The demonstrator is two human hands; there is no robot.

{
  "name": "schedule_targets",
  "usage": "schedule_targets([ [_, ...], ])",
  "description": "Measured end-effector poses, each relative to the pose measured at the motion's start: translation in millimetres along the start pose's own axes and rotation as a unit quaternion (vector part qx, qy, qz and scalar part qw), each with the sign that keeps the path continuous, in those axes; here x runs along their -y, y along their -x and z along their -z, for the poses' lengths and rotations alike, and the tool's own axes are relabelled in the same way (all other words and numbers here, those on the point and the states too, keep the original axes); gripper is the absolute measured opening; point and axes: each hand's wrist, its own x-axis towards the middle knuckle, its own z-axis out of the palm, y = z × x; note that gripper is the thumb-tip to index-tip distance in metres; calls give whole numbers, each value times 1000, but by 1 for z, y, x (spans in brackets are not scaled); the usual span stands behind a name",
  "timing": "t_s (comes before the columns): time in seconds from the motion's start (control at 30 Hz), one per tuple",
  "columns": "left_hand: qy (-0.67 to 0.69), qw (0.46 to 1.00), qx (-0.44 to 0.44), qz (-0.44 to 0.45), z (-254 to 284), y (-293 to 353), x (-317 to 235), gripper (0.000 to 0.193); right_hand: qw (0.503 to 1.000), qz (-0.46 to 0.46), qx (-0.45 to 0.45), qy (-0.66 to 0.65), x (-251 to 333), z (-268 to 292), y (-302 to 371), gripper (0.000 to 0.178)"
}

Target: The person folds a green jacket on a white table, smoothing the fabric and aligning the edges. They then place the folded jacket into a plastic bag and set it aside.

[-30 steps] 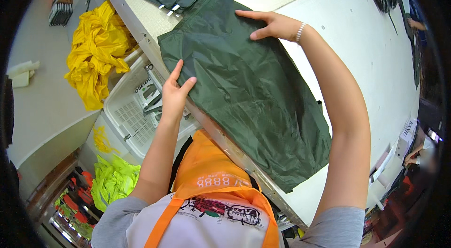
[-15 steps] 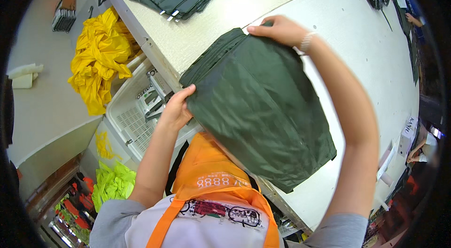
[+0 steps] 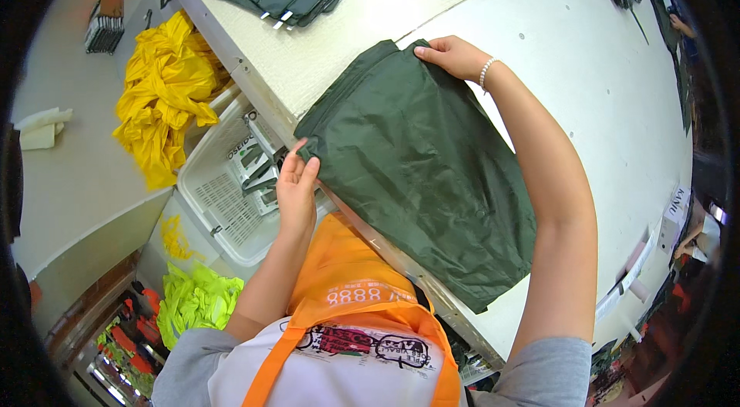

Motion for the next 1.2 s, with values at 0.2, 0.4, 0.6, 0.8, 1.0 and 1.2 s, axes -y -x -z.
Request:
schedule_targets([
  [0.2,158,975,-25,155,0,-7,-4,19,998,13,-48,30,-6,-13,-8,41],
  [0.4,-73,997,-12,30,4,5,0,32,994,17,-86,58,9,-14,4,46],
  [0.6,-301,941,-55,-144,14,-8,10,23,935,80,-242,247,-8,-31,6,53],
  [0.8,-665,590,214,-406,-52,-17,-25,62,832,223,-416,292,18,-72,12,48],
  [1.0,-702,551,243,-381,-52,-49,15,66,876,197,-331,290,-7,-112,-18,82],
  [1.2,-719,531,250,-372,-53,-50,17,69,895,168,-382,156,8,-82,21,67],
])
